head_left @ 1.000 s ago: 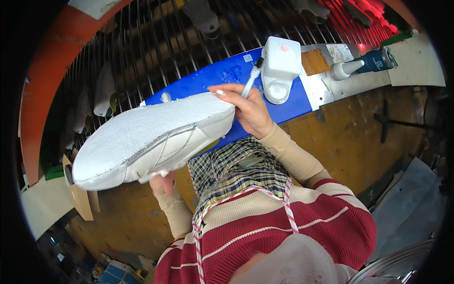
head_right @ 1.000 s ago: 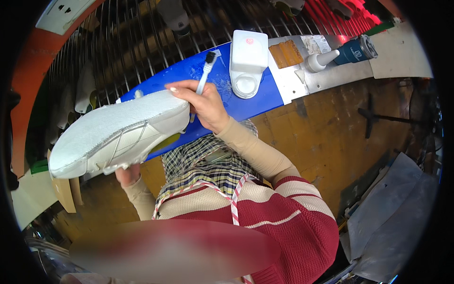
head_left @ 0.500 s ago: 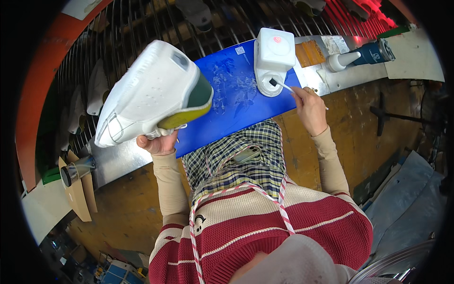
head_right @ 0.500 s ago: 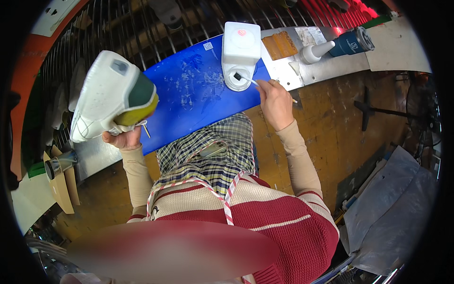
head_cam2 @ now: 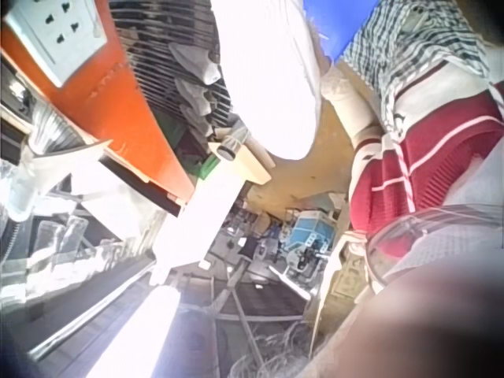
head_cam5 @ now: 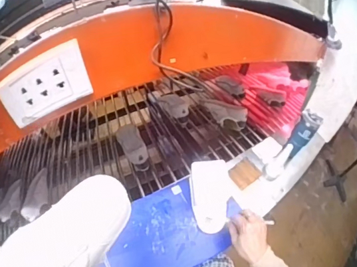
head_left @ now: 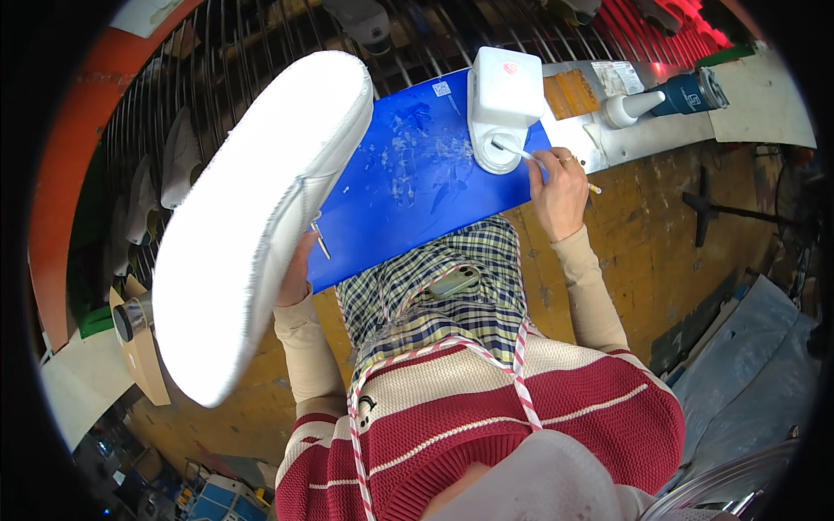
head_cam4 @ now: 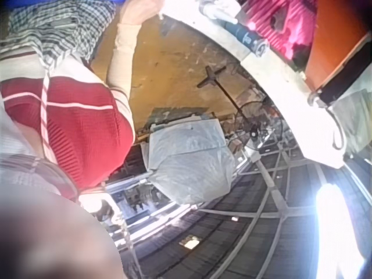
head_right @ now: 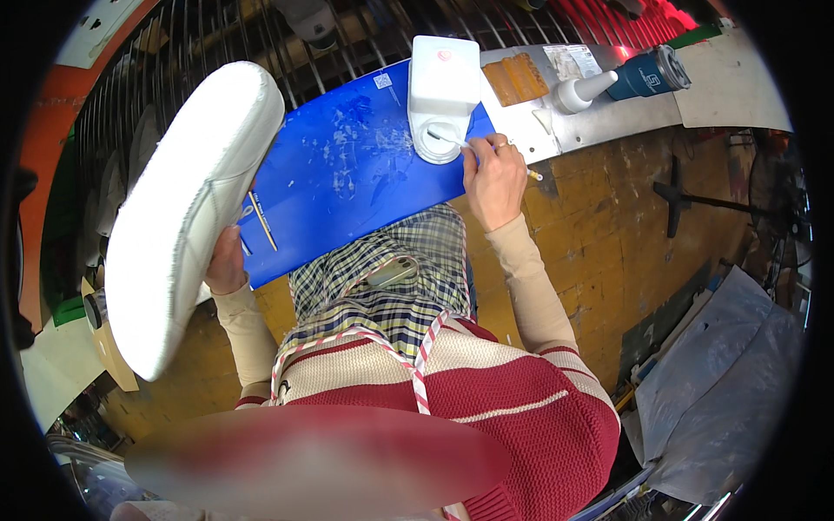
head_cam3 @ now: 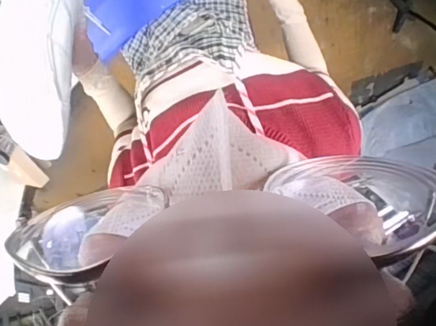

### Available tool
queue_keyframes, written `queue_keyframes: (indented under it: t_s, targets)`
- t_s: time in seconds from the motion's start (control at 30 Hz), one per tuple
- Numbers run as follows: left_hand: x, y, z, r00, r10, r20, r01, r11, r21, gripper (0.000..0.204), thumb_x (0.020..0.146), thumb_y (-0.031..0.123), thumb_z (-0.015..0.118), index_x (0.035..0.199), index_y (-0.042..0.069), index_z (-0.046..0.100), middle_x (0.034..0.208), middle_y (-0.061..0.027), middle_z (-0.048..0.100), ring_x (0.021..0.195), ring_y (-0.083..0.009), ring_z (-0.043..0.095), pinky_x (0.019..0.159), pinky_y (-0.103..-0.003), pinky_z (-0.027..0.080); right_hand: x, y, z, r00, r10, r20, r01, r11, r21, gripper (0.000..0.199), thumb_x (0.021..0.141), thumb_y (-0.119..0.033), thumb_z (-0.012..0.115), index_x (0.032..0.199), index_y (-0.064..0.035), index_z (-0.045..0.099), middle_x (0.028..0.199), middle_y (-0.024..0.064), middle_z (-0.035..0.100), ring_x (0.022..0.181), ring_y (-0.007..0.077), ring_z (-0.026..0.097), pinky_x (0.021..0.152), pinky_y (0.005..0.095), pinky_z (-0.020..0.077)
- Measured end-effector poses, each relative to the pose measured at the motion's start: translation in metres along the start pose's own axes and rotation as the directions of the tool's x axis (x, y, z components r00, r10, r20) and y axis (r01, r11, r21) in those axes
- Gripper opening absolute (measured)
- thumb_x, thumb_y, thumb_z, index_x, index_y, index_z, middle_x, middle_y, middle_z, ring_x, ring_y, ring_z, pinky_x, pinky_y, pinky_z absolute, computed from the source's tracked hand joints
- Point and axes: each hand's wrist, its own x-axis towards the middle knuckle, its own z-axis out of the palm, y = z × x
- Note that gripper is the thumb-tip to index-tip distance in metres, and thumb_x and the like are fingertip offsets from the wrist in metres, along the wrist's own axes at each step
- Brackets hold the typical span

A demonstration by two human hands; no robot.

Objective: The person repeatedly brushes a white sneaker with a small brush, dipping it into a white paste on a blue mat. They rotate the shoe to clean different sides and the sole, then place it on a drying rack and pick up another shoe to continue brushing.

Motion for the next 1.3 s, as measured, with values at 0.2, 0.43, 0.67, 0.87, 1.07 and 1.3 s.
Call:
queue_keyframes:
  t_s: [0.2,0.43,0.67,0.87,1.07,1.3]
  targets:
    - [0.003,-0.002,0.021,0.990,0.092,-0.107,-0.084,0.993,0.081,0.067,0.085,0.010,0.065,0.146,0.006,0.039,0.145,-0.0192,0.046,0.134,-0.0421,0.044,0.112,-0.061,0.032,0.002,0.006,0.010,0.998,0.011,0.058,-0.006,0.996,-0.084,0.010,0.080,-0.010,0.072,0.088,-0.0040,0.070,0.095,0.0124,0.063,0.079,0.0312,0.061,0.072,0.0436,0.0471]
    - [0.027,0.002,0.046,0.966,0.233,-0.115,-0.218,0.968,0.123,0.065,0.084,0.012,0.068,0.143,0.008,0.041,0.144,-0.0186,0.047,0.133,-0.0418,0.046,0.111,-0.058,0.035,-0.005,0.026,0.015,0.972,0.179,0.153,-0.197,0.974,0.115,0.013,0.081,-0.016,0.075,0.083,-0.0033,0.074,0.090,0.0130,0.065,0.080,0.0284,0.064,0.068,0.0398,0.0496]
    - [0.041,0.005,0.061,0.934,0.341,-0.109,-0.320,0.931,0.177,0.063,0.084,0.014,0.071,0.140,0.010,0.043,0.143,-0.0180,0.049,0.132,-0.0415,0.047,0.110,-0.055,0.038,-0.010,0.055,0.007,0.581,0.382,0.719,-0.814,0.280,0.509,0.021,0.088,-0.019,0.073,0.086,0.0015,0.075,0.074,0.0045,0.069,0.051,0.0097,0.051,0.046,0.0230,0.0366]
    - [0.051,0.014,0.074,0.868,0.489,-0.091,-0.447,0.848,0.285,0.061,0.083,0.015,0.073,0.137,0.012,0.045,0.142,-0.0175,0.050,0.131,-0.0413,0.048,0.109,-0.053,0.041,0.015,0.016,-0.007,0.498,0.307,0.811,-0.833,-0.091,0.546,0.020,0.091,-0.015,0.068,0.099,0.0021,0.072,0.091,0.0068,0.072,0.059,0.0090,0.052,0.048,0.0226,0.0356]
    - [0.064,0.024,0.077,0.772,0.632,-0.066,-0.558,0.723,0.407,0.059,0.083,0.017,0.076,0.134,0.013,0.047,0.142,-0.0170,0.050,0.130,-0.0410,0.049,0.108,-0.050,0.044,0.068,-0.084,-0.043,0.939,0.109,0.327,-0.332,0.036,0.943,0.013,0.090,-0.002,0.069,0.100,0.0048,0.070,0.101,0.0053,0.061,0.079,0.0117,0.057,0.071,0.0236,0.0461]
    - [0.081,0.036,0.058,0.678,0.734,0.049,-0.621,0.535,0.573,0.055,0.079,0.016,0.079,0.127,0.023,0.052,0.142,-0.0110,0.050,0.130,-0.0401,0.049,0.107,-0.047,0.049,0.088,-0.151,-0.060,0.990,-0.010,-0.138,0.126,0.478,0.869,0.021,0.079,0.000,0.079,0.099,0.0001,0.075,0.104,0.0071,0.054,0.092,0.0140,0.055,0.080,0.0270,0.0469]
